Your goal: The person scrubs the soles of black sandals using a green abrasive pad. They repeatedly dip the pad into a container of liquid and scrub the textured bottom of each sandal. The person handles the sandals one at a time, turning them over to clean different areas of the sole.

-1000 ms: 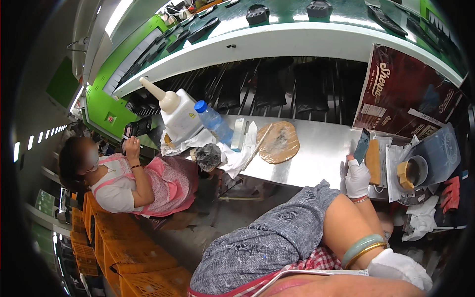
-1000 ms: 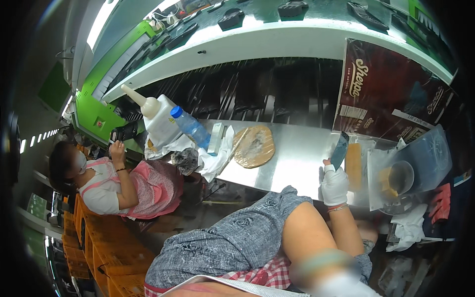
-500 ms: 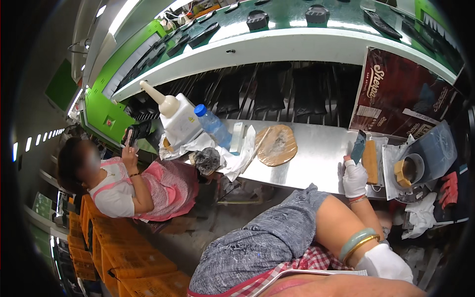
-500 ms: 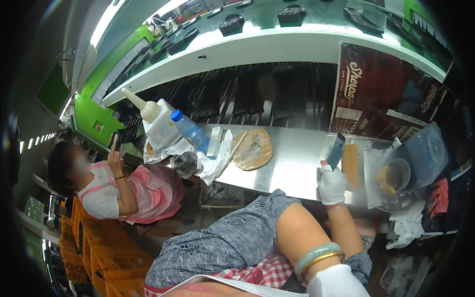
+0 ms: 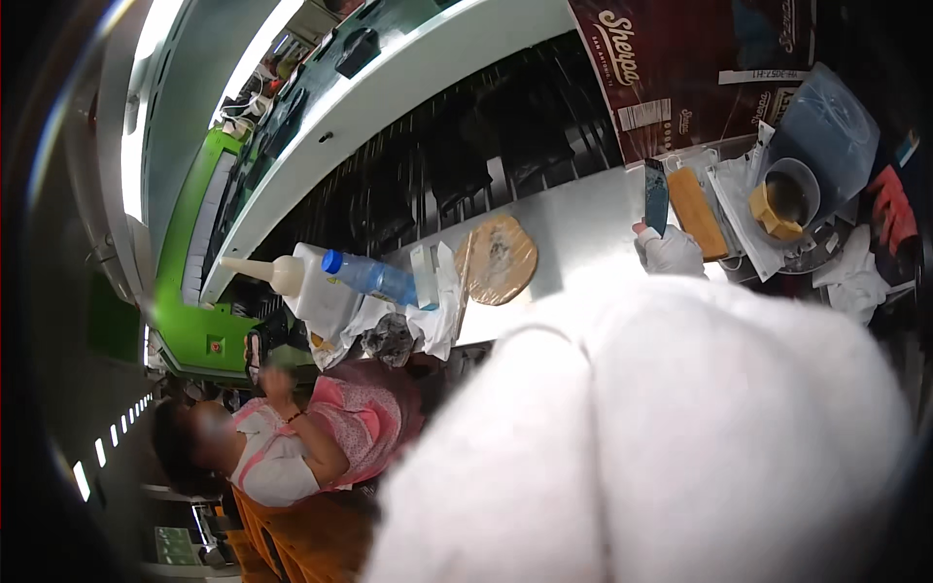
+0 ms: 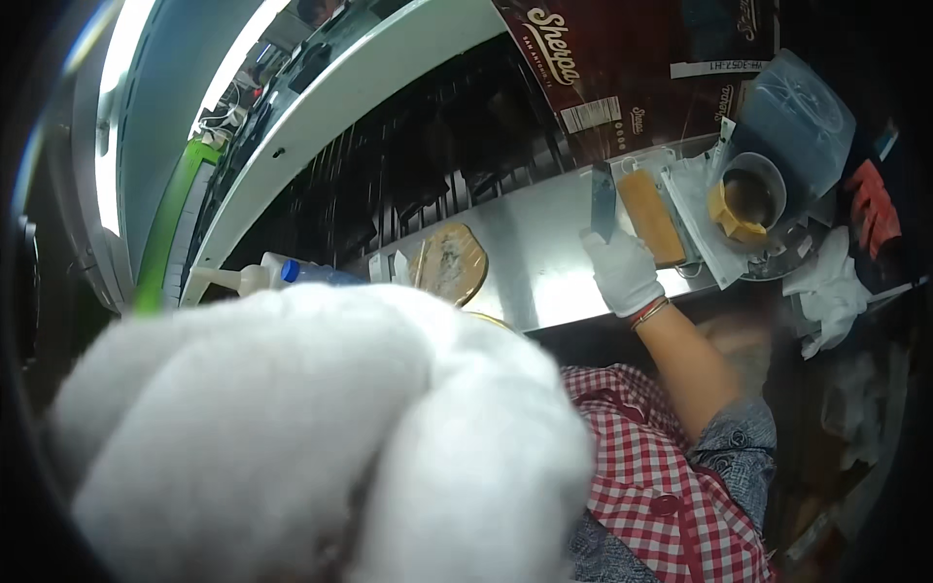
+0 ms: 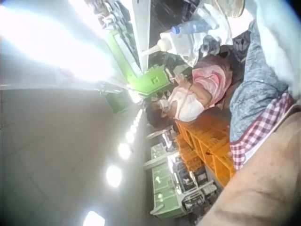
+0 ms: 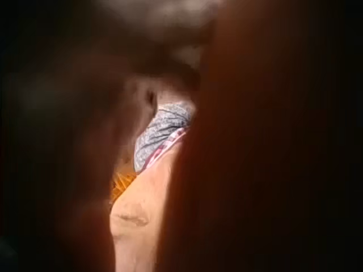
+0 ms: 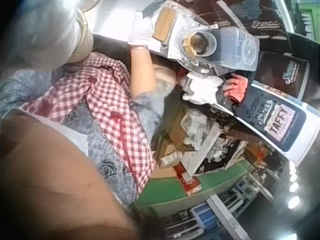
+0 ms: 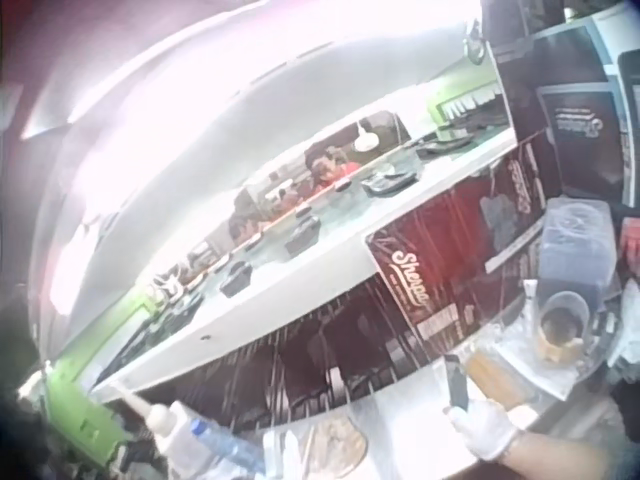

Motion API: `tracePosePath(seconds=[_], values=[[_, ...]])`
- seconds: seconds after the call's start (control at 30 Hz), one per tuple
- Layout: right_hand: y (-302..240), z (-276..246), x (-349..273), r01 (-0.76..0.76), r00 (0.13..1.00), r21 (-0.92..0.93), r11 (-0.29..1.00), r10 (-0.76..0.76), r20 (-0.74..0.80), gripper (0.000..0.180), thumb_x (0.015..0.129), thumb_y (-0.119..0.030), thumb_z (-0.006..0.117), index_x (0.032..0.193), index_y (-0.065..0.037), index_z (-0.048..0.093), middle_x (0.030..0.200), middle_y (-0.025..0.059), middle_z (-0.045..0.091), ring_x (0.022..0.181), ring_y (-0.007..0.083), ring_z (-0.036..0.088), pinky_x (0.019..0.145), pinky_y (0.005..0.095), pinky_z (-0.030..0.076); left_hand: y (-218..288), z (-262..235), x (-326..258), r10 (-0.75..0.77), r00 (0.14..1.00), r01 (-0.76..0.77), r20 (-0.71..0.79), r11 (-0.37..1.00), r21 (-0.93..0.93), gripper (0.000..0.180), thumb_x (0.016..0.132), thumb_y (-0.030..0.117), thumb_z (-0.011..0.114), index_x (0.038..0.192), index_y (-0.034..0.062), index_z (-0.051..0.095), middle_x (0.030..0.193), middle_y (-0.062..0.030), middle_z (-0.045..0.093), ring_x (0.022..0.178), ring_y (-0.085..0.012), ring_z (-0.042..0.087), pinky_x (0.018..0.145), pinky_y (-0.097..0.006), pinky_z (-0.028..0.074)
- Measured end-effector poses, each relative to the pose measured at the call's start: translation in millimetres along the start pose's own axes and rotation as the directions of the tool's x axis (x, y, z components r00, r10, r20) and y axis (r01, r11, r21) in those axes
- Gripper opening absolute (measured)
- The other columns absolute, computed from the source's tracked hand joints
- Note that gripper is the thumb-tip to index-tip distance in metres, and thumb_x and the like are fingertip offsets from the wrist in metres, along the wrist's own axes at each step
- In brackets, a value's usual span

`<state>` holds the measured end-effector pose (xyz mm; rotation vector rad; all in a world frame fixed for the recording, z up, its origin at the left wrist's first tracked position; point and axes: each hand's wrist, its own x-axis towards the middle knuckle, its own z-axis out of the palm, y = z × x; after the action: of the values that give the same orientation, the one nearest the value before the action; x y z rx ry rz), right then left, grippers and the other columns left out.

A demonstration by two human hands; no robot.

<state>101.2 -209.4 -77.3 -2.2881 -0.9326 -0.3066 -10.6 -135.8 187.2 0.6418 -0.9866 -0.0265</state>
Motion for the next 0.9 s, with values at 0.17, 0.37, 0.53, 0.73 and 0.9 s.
tracePosePath(seconds=[0.17,0.37,0.53,0.73,0.9], values=[[7.3,13.8,0.5,-0.038,0.998,0.075,0.996,0.041,-0.043,0.016,0.084,-0.022,0.06,0.095,-0.012,0.063,0.064,0.0073,0.057,0.054,0.0229,0.058,0.049,0.0348,0.044,-14.4,5.0,-3.7,-0.034,0.988,0.045,0.151,0.997,-0.07,0.031,0.087,0.015,0.046,0.107,-0.007,0.053,0.105,-0.0182,0.055,0.095,-0.0244,0.056,0.081,-0.032,0.045],[10.9,8.9,-0.7,0.101,0.987,-0.151,0.983,-0.118,-0.112,0.015,0.084,-0.015,0.058,0.098,-0.012,0.063,0.063,0.0062,0.057,0.054,0.0212,0.058,0.048,0.0337,0.045,-31.5,7.9,-7.1,-0.048,0.963,0.084,0.265,0.988,-0.127,0.036,0.09,0.019,0.042,0.111,-0.0088,0.051,0.111,-0.02,0.052,0.101,-0.0261,0.052,0.086,-0.033,0.042],[3.9,6.8,-0.5,0.114,0.991,-0.12,0.986,-0.121,-0.057,0.026,0.081,-0.014,0.055,0.106,-0.011,0.058,0.067,0.0157,0.056,0.058,0.0332,0.057,0.053,0.0433,0.045,-57.5,26.3,-16.7,-0.035,0.955,0.09,0.295,0.98,-0.176,0.041,0.093,0.023,0.038,0.114,-0.0104,0.049,0.116,-0.0214,0.05,0.107,-0.0276,0.05,0.09,-0.034,0.04],[4.9,12.1,-1.4,-0.092,0.995,0.188,0.978,0.095,-0.005,0.012,0.085,-0.018,0.054,0.089,-0.009,0.062,0.065,0.0115,0.058,0.057,0.029,0.058,0.051,0.0403,0.045,-72.0,42.8,-8.8,0.048,0.947,0.046,0.317,0.958,-0.284,0.046,0.096,0.027,0.034,0.117,-0.0123,0.046,0.122,-0.0232,0.048,0.114,-0.0294,0.047,0.096,-0.035,0.037],[5.9,10.6,-1.3,0.043,0.997,-0.018,0.999,-0.044,-0.066,0.015,0.088,-0.02,0.052,0.086,-0.011,0.063,0.064,0.0091,0.058,0.056,0.0263,0.058,0.05,0.0393,0.044,-55.2,41.1,-2.2,0.137,0.929,0.007,0.345,0.922,-0.386,0.051,0.098,0.03,0.03,0.12,-0.0138,0.044,0.127,-0.0247,0.045,0.119,-0.0309,0.044,0.1,-0.035,0.035]])
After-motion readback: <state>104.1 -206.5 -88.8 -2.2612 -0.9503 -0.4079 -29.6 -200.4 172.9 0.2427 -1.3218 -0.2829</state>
